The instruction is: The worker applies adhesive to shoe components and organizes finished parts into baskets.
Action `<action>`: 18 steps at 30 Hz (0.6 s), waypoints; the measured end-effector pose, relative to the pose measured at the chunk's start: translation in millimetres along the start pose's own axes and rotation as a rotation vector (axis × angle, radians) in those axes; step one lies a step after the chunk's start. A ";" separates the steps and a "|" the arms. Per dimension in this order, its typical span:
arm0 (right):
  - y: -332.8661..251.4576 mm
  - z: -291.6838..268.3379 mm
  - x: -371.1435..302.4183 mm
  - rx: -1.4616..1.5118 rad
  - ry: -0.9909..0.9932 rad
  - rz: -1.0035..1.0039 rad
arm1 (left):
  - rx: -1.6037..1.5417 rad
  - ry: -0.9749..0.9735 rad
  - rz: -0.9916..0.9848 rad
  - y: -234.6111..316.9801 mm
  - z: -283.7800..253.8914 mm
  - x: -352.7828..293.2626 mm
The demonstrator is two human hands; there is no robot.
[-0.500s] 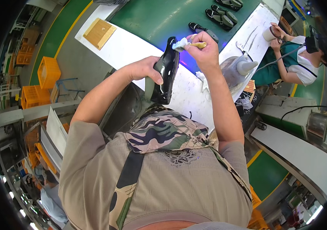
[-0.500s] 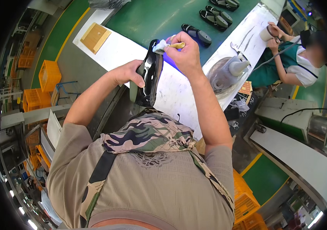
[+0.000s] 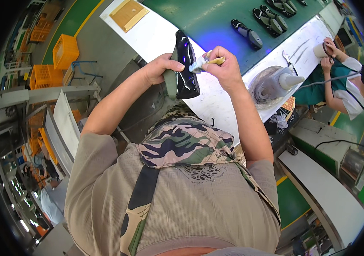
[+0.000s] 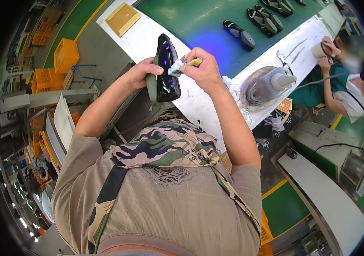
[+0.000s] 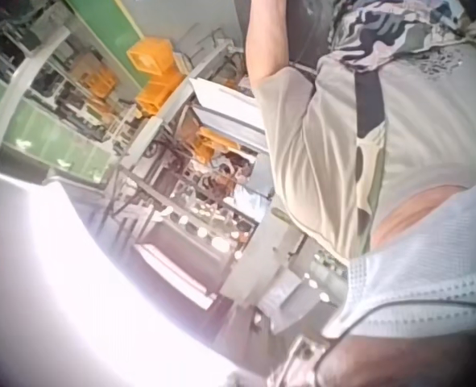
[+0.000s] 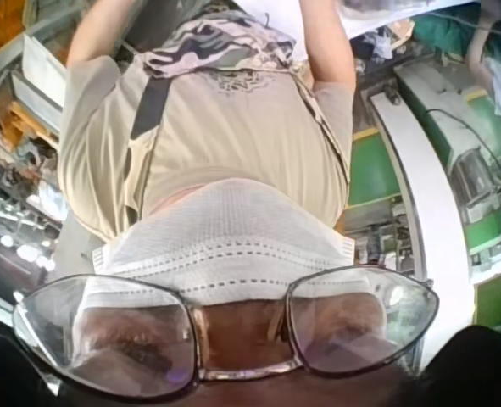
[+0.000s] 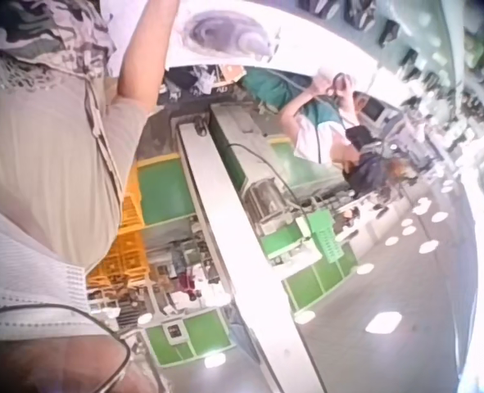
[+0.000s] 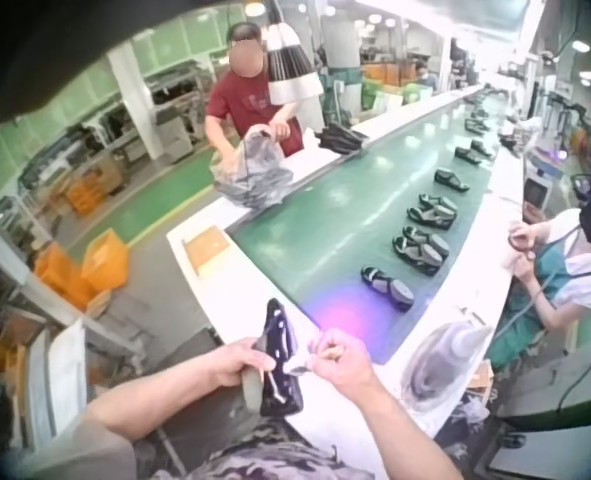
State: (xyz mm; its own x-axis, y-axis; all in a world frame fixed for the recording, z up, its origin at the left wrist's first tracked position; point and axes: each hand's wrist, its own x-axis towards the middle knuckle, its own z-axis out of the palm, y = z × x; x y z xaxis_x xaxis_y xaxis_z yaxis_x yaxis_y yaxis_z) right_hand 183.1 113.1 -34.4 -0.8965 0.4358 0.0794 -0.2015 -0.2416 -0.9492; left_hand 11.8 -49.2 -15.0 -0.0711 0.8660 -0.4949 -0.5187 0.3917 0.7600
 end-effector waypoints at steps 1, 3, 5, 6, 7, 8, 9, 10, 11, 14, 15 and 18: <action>0.5 2.4 0.4 0.004 -0.014 0.005 | -0.043 0.048 0.017 -2.7 -1.9 -2.8; 1.4 7.9 1.3 -0.039 -0.064 0.010 | -0.108 0.124 0.037 -10.4 -10.1 -8.7; 3.5 15.1 2.9 -0.066 -0.093 0.004 | -0.145 0.161 0.034 -17.1 -21.8 -15.1; 3.9 18.3 3.4 -0.094 -0.114 -0.005 | -0.176 0.192 0.029 -20.3 -26.9 -18.1; 5.1 21.7 3.6 -0.100 -0.119 -0.002 | -0.183 0.192 0.034 -23.7 -32.4 -21.1; 7.2 25.2 3.6 -0.116 -0.125 -0.004 | -0.217 0.207 0.038 -27.3 -38.0 -24.2; 8.6 29.3 5.1 -0.134 -0.132 -0.009 | -0.249 0.222 0.044 -29.9 -44.4 -27.4; 10.1 33.0 6.5 -0.142 -0.137 -0.010 | -0.254 0.219 0.052 -34.0 -51.5 -29.8; 11.9 36.6 7.9 -0.133 -0.114 -0.005 | -0.315 0.206 0.078 -39.5 -59.2 -32.0; 22.5 51.8 14.7 -0.076 -0.050 -0.012 | -0.443 0.179 0.128 -53.8 -82.8 -45.0; 27.3 58.6 18.3 -0.020 -0.002 -0.022 | -0.538 0.146 0.202 -57.8 -88.2 -49.2; 41.0 84.1 33.4 0.125 0.111 0.093 | -0.661 0.077 0.322 -60.8 -109.4 -65.4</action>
State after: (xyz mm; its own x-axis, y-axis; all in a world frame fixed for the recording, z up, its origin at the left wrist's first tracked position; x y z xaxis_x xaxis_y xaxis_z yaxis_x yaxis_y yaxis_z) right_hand 111.7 44.8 -45.1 -0.8658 0.4982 -0.0476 -0.1736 -0.3881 -0.9051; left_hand -45.2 -163.7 -75.0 -0.3533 0.8726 -0.3372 -0.8653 -0.1678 0.4724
